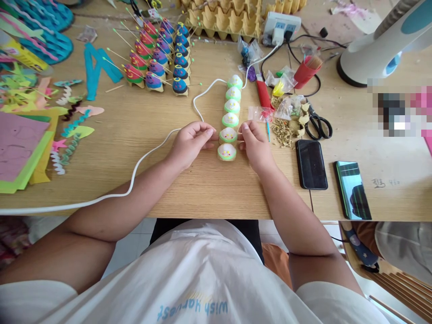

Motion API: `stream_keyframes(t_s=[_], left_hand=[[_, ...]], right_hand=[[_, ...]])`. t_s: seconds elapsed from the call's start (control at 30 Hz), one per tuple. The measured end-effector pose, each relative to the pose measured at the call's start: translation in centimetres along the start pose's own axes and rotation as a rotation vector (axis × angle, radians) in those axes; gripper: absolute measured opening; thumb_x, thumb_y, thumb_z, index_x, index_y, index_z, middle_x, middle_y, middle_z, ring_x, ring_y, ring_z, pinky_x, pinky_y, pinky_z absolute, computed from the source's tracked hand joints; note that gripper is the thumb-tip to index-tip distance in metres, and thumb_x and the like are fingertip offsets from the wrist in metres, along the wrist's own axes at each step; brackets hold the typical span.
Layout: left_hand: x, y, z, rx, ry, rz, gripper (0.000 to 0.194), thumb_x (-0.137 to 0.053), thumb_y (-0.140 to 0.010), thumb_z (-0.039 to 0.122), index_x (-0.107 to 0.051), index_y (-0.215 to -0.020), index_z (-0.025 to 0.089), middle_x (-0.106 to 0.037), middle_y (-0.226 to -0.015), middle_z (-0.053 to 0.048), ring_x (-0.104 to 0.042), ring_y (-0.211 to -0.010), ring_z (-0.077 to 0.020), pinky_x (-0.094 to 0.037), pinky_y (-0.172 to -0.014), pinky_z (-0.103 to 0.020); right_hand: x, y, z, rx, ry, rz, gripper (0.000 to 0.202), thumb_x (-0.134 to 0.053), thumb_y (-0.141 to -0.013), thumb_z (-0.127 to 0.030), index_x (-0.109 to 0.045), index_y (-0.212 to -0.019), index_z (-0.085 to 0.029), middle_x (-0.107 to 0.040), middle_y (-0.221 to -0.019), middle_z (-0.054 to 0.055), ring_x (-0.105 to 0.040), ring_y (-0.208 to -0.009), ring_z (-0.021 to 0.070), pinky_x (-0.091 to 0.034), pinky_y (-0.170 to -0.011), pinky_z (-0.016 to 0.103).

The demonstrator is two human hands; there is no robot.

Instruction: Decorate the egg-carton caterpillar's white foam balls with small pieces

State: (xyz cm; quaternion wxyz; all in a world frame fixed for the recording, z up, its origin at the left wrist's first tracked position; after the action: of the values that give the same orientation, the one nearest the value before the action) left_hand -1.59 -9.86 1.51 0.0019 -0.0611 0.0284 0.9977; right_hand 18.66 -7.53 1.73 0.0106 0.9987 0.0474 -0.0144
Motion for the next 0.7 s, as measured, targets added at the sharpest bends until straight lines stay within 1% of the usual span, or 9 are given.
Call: stream_keyframes(t_s=[0.1,0.17,0.27,0.37,0.43,0.5,0.57,0.7], left_hand=[[-0.1,0.1,0.4,0.010,0.023,-0.006,0.018,-0.078,-0.096,0.037,-0.074,-0.094,0.020,-0.080,-0.099,-0.005,-0.078,-0.091,-0.0149,-0.061,-0.070,-0.021],[0.0,0.1,0.7,0.014,0.024,0.010,0.021,-0.077,-0.097,0.040,-0.075,-0.094,0.019,-0.078,-0.095,-0.004,-0.076,-0.083,-0.0124,-0.057,-0.065,-0.019],[0.1,0.0,0.9,0.002,0.036,0.034,0.023,-0.077,-0.097,0.042,-0.075,-0.091,0.019,-0.075,-0.088,-0.002,-0.072,-0.074,-0.0095,-0.052,-0.059,-0.017],[0.2,-0.2,1.0,-0.011,0.068,0.055,0.022,-0.080,-0.095,0.040,-0.074,-0.088,0.020,-0.073,-0.083,-0.001,-0.068,-0.071,-0.0084,-0.050,-0.059,-0.018],[0.2,-0.3,0.9,-0.008,0.082,0.074,0.022,-0.082,-0.094,0.039,-0.073,-0.087,0.020,-0.071,-0.079,0.001,-0.065,-0.070,-0.0079,-0.049,-0.060,-0.018],[0.2,-0.4,0.9,-0.016,0.099,0.088,0.022,-0.083,-0.092,0.038,-0.072,-0.085,0.021,-0.069,-0.077,0.002,-0.063,-0.070,-0.0076,-0.048,-0.060,-0.018],[0.3,-0.4,0.8,-0.031,0.102,0.096,0.024,-0.084,-0.091,0.040,-0.071,-0.085,0.021,-0.068,-0.078,0.002,-0.062,-0.070,-0.0076,-0.047,-0.060,-0.018],[0.5,-0.5,0.5,-0.081,0.043,0.091,0.029,-0.084,-0.091,0.047,-0.071,-0.087,0.022,-0.068,-0.077,0.001,-0.060,-0.068,-0.0087,-0.045,-0.059,-0.020]], right_hand=[[0.3,-0.1,-0.1,-0.042,-0.064,0.003,0.048,-0.076,-0.088,-0.070,-0.054,-0.084,-0.028,-0.051,-0.077,-0.004,-0.051,-0.065,0.0110,-0.041,-0.051,0.024],[0.4,-0.1,0.1,-0.043,-0.085,0.013,0.047,-0.076,-0.088,-0.069,-0.054,-0.083,-0.028,-0.051,-0.076,-0.004,-0.050,-0.063,0.0115,-0.043,-0.052,0.025],[0.6,-0.3,0.6,0.039,-0.067,0.049,0.046,-0.072,-0.092,-0.069,-0.054,-0.083,-0.028,-0.052,-0.075,-0.003,-0.054,-0.065,0.0136,-0.049,-0.057,0.028],[0.9,-0.3,1.0,0.146,-0.008,0.093,0.046,-0.064,-0.096,-0.073,-0.055,-0.086,-0.029,-0.055,-0.077,-0.002,-0.060,-0.072,0.0165,-0.053,-0.065,0.031],[1.1,-0.2,1.0,0.170,-0.008,0.125,0.046,-0.063,-0.096,-0.074,-0.057,-0.088,-0.029,-0.058,-0.080,-0.001,-0.063,-0.076,0.0175,-0.055,-0.068,0.033],[1.1,-0.1,0.7,0.167,-0.035,0.144,0.044,-0.065,-0.095,-0.072,-0.057,-0.087,-0.029,-0.059,-0.082,-0.001,-0.062,-0.076,0.0170,-0.055,-0.068,0.033],[1.0,0.2,0.3,0.146,-0.036,0.126,0.043,-0.066,-0.096,-0.070,-0.056,-0.086,-0.029,-0.057,-0.080,-0.001,-0.060,-0.073,0.0154,-0.054,-0.065,0.030],[0.2,0.6,-0.2,0.071,0.026,0.046,0.047,-0.068,-0.094,-0.071,-0.052,-0.083,-0.028,-0.051,-0.077,-0.003,-0.053,-0.066,0.0122,-0.049,-0.057,0.025]])
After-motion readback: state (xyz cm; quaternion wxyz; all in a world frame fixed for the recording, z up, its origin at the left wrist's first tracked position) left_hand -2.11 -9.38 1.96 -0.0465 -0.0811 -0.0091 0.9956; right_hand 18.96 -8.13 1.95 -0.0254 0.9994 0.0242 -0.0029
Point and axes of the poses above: each hand's wrist, its own y-axis away from the middle knuckle, its own x-axis out of the back of the hand, z = x × y, the point moved 1 cm from there along -y, towards the middle knuckle
